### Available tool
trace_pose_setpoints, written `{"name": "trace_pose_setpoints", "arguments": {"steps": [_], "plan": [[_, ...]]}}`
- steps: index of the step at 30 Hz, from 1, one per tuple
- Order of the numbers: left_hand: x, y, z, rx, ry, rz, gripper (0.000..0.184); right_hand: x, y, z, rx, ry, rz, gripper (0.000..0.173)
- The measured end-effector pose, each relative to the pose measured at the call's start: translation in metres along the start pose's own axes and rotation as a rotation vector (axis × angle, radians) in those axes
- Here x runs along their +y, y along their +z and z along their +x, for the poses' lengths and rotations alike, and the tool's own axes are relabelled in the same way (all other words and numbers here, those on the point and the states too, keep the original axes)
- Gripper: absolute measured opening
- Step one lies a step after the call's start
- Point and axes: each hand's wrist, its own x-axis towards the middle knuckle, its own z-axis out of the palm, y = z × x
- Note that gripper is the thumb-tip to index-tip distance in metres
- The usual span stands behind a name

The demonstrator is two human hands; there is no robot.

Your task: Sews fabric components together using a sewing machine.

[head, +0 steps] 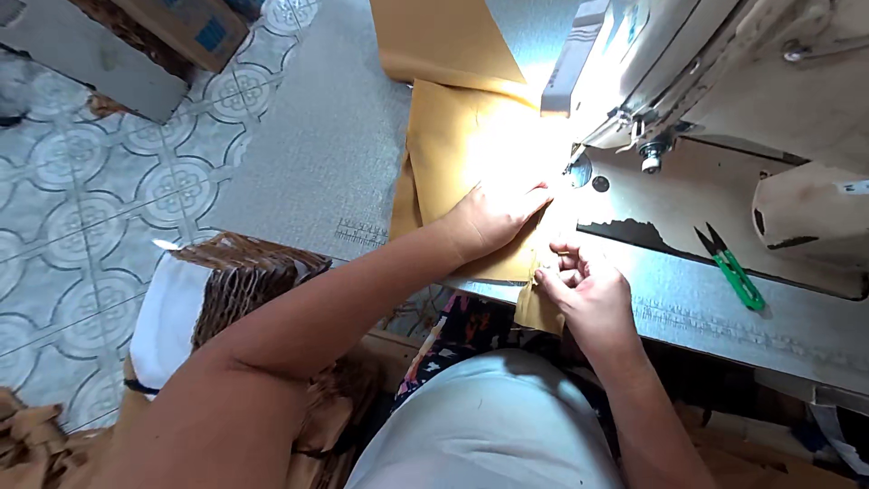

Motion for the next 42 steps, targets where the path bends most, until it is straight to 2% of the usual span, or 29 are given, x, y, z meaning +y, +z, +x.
{"name": "trace_pose_setpoints", "arguments": {"steps": [4, 14, 19, 24, 29, 35, 42], "plan": [[0.001, 0.003, -0.002, 0.012, -0.037, -0.008, 0.033, 0.001, -0.001, 0.0, 0.019, -0.021, -0.096, 0.038], [-0.001, 0.005, -0.003, 0.012, -0.045, 0.006, 0.032, 0.007, 0.002, -0.001, 0.042, -0.106, -0.057, 0.033], [-0.003, 0.008, -0.006, 0.021, -0.043, 0.026, 0.033, 0.006, 0.003, -0.001, 0.041, -0.122, -0.145, 0.036], [0.001, 0.005, -0.004, 0.009, -0.062, 0.013, 0.034, 0.005, 0.0, -0.004, 0.017, -0.153, -0.261, 0.026], [0.002, 0.004, -0.003, 0.005, -0.062, 0.014, 0.034, 0.007, -0.001, -0.006, 0.027, -0.152, -0.231, 0.016], [0.001, 0.004, -0.003, 0.025, -0.055, 0.011, 0.034, 0.011, 0.002, -0.007, 0.051, -0.157, -0.176, 0.019], [0.001, 0.004, -0.003, 0.031, -0.048, -0.011, 0.033, 0.011, 0.0, -0.006, 0.036, -0.138, -0.102, 0.012]]}}
